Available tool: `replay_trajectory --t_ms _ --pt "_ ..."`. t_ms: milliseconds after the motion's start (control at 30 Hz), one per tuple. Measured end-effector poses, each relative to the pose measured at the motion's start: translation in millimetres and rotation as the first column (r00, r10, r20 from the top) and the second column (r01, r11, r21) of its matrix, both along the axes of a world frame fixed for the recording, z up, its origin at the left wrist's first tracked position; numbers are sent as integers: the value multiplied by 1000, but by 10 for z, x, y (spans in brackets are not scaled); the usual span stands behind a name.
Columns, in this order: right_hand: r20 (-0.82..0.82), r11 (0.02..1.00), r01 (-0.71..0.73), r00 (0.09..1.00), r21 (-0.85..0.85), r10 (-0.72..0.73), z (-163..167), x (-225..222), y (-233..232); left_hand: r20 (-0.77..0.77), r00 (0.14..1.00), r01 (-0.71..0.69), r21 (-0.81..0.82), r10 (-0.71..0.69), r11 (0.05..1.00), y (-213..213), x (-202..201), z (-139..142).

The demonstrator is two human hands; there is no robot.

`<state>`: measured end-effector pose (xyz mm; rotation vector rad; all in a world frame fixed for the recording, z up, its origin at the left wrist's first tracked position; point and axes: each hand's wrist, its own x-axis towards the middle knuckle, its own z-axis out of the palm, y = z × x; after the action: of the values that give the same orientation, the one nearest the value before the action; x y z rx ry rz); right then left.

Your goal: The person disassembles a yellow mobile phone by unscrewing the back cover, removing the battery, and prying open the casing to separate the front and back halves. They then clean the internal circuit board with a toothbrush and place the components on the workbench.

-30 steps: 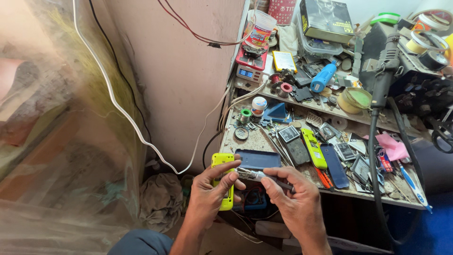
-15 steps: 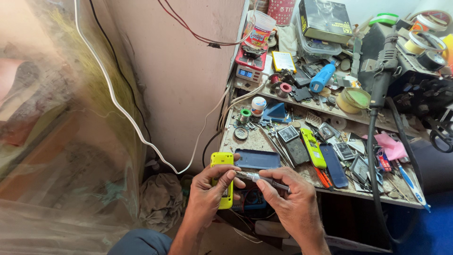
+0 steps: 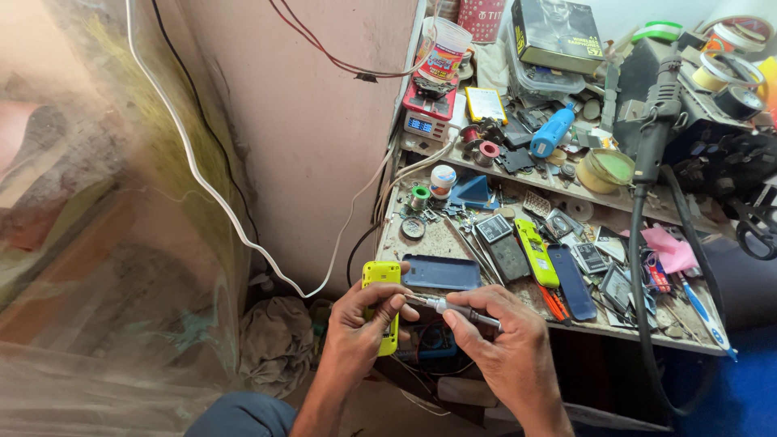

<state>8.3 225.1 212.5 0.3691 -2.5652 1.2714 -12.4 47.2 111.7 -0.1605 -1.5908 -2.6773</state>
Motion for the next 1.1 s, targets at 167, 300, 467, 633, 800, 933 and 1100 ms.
replay_trajectory --t_ms 167,300,467,633,800,933,1100 --pt "6 1000 -1 1000 23 1 15 71 28 -11 1000 6 -18 -6 1000 -6 69 9" --pt "-49 999 9 999 38 -7 15 82 34 -7 1000 -14 -15 14 1000 14 57 11" --pt "-230 991 47 973 129 -17 89 106 118 -40 994 -106 -135 102 985 106 67 30" --pt "-326 986 15 945 165 41 145 94 46 -109 982 -182 -362 153 914 226 142 74" --pt "-283 992 -13 958 122 47 172 92 -55 -420 885 -383 -413 200 827 223 187 143" --pt "-302 992 -42 950 123 78 179 43 -76 -431 880 -404 -452 202 796 233 169 224" --pt "-333 986 -42 938 160 94 174 -10 -33 -441 880 -405 -498 178 767 270 164 327"
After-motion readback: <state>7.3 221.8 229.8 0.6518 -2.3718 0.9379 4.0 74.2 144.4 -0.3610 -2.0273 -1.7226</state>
